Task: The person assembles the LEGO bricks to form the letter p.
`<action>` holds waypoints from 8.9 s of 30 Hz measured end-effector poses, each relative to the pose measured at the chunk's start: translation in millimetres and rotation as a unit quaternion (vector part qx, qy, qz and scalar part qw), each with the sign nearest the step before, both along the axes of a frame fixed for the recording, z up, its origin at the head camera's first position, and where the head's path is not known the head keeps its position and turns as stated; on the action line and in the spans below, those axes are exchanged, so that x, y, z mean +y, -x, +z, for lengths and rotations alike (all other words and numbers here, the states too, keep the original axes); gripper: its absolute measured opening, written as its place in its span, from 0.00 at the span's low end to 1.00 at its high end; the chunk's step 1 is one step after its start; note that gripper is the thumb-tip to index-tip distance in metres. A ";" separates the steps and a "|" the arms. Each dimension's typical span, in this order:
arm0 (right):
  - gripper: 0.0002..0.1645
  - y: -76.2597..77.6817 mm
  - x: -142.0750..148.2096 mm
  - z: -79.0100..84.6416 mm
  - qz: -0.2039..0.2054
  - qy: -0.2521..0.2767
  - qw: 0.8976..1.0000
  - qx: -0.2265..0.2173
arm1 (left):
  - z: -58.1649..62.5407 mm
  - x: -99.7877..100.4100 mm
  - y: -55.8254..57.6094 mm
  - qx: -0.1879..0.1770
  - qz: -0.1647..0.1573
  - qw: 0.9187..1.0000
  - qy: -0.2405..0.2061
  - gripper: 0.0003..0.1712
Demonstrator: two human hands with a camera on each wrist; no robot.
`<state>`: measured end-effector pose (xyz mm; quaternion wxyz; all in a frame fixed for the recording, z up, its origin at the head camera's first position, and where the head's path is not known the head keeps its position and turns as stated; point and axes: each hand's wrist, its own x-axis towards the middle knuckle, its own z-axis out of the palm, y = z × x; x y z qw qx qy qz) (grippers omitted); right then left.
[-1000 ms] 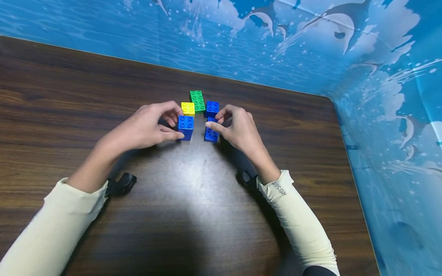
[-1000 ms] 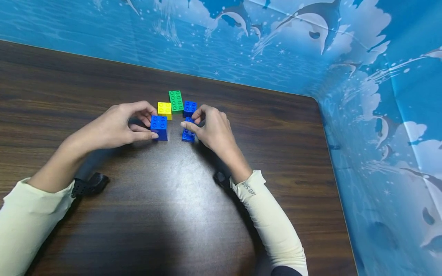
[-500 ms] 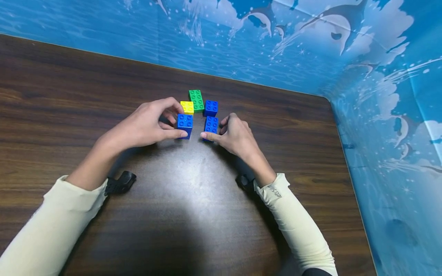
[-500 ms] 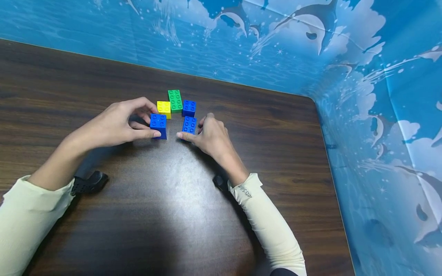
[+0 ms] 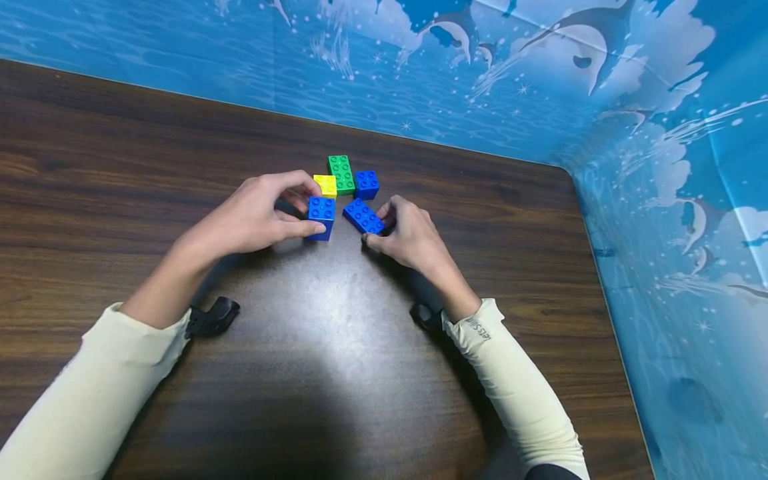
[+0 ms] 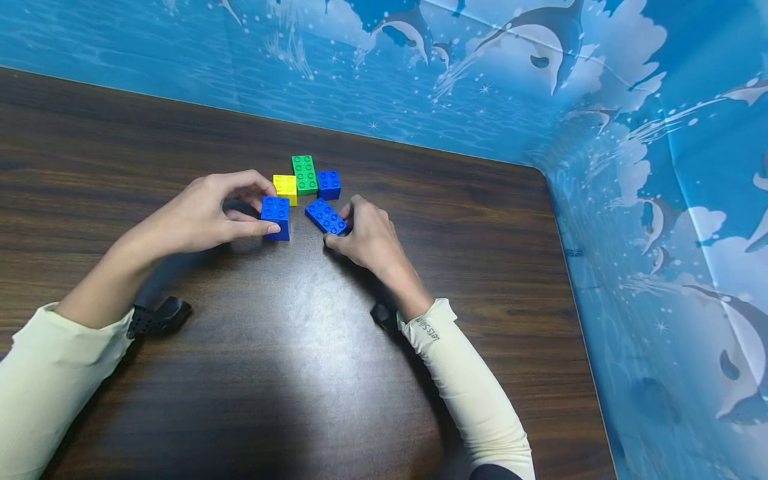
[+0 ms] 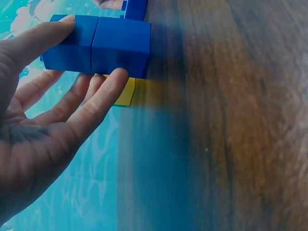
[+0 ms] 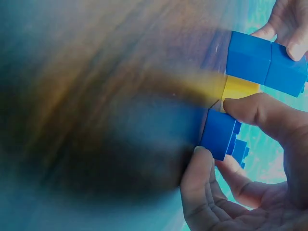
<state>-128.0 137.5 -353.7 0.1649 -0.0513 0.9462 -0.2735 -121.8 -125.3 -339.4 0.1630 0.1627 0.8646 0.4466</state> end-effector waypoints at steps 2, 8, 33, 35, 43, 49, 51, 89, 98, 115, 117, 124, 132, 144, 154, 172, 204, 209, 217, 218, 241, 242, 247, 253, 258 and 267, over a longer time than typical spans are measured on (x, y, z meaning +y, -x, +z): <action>0.23 -0.2 1.9 0.0 -0.004 0.013 1.000 0.004 | -0.5 0.6 0.2 -0.001 0.003 1.000 -0.001 0.24; 0.19 -0.6 10.6 2.1 -0.009 0.067 0.997 0.030 | -0.2 2.3 0.6 -0.004 0.014 1.000 -0.002 0.24; 0.21 -7.2 27.6 32.9 -0.024 0.272 0.961 0.036 | -2.2 3.2 0.8 0.007 0.026 1.000 0.002 0.25; 0.21 -7.2 26.2 34.9 -0.022 0.286 0.957 0.033 | -2.3 3.1 1.2 0.004 0.025 1.000 0.001 0.25; 0.21 -4.5 20.5 39.2 -0.001 0.366 0.931 0.002 | -3.0 3.8 3.4 -0.005 0.025 1.000 -0.006 0.25; 0.22 -2.6 12.5 37.4 0.019 0.390 0.920 -0.014 | -2.5 2.7 3.4 -0.015 0.029 0.999 -0.011 0.25; 0.22 -1.9 10.3 36.6 0.023 0.395 0.918 -0.021 | -2.9 2.6 3.6 -0.017 0.030 0.999 -0.013 0.26; 0.22 8.7 -12.8 10.4 0.033 0.484 0.873 -0.054 | -3.3 5.4 0.2 -0.013 0.049 0.999 -0.007 0.17; 0.22 7.1 -15.1 7.8 0.022 0.490 0.869 -0.065 | -3.4 4.1 -1.5 -0.014 0.053 0.998 -0.006 0.18; 0.22 5.2 -15.3 12.2 0.021 0.442 0.895 -0.053 | -5.0 4.7 -1.7 -0.008 0.051 0.999 -0.001 0.18; 0.22 5.4 -15.8 13.2 0.018 0.446 0.893 -0.056 | -4.8 5.2 -0.9 -0.008 0.049 0.999 0.001 0.18; 0.21 6.3 -15.8 15.2 0.014 0.434 0.899 -0.056 | -5.7 5.5 2.1 -0.018 0.043 0.999 -0.002 0.19; 0.30 10.9 1.0 18.4 0.051 0.408 0.907 -0.089 | -8.0 3.9 0.6 -0.022 0.044 0.999 0.006 0.21; 0.26 32.3 32.8 15.1 0.047 0.366 0.927 -0.072 | -8.0 8.3 0.4 -0.029 0.046 0.999 0.005 0.21; 0.31 58.0 31.3 5.1 -0.001 0.325 0.943 -0.075 | -7.3 9.2 -0.8 -0.026 0.047 0.999 0.007 0.21; 0.25 68.4 20.1 -9.0 -0.006 0.266 0.961 -0.075 | -7.9 11.3 -2.3 -0.028 0.038 0.998 0.038 0.27; 0.21 51.9 33.8 18.5 -0.044 0.345 0.937 -0.030 | 14.9 -3.7 -4.1 -0.025 0.048 0.997 -0.057 0.37; 0.19 47.4 31.3 25.8 -0.039 0.362 0.931 -0.026 | 15.0 0.1 -5.1 -0.015 0.040 0.996 -0.073 0.31; 0.20 39.9 23.9 38.1 -0.013 0.384 0.923 -0.014 | 12.3 0.6 -4.6 -0.014 0.041 0.996 -0.078 0.22; 0.20 39.1 22.6 39.8 -0.012 0.388 0.922 -0.012 | 11.9 0.6 -4.5 -0.016 0.043 0.996 -0.079 0.22; 0.20 26.0 0.2 61.8 0.065 0.378 0.923 0.015 | 10.7 -0.7 -3.7 0.001 0.056 0.996 -0.070 0.16; 0.20 25.6 -1.4 62.2 0.067 0.378 0.923 0.018 | 10.7 -0.9 -3.6 0.000 0.056 0.996 -0.071 0.16; 0.19 24.4 -7.4 61.3 0.087 0.377 0.922 0.032 | 10.0 -1.7 -3.4 0.000 0.053 0.996 -0.071 0.16; 0.19 22.4 -13.2 58.7 0.105 0.372 0.922 0.038 | 8.9 -2.4 -3.2 0.000 0.049 0.996 -0.077 0.16; 0.20 20.7 -17.6 55.3 0.104 0.372 0.922 0.021 | 8.4 -2.4 -3.1 -0.003 0.048 0.996 -0.079 0.16; 0.20 18.5 -20.8 52.1 0.098 0.360 0.928 0.009 | 6.9 -2.6 -2.5 -0.016 0.046 0.996 -0.079 0.18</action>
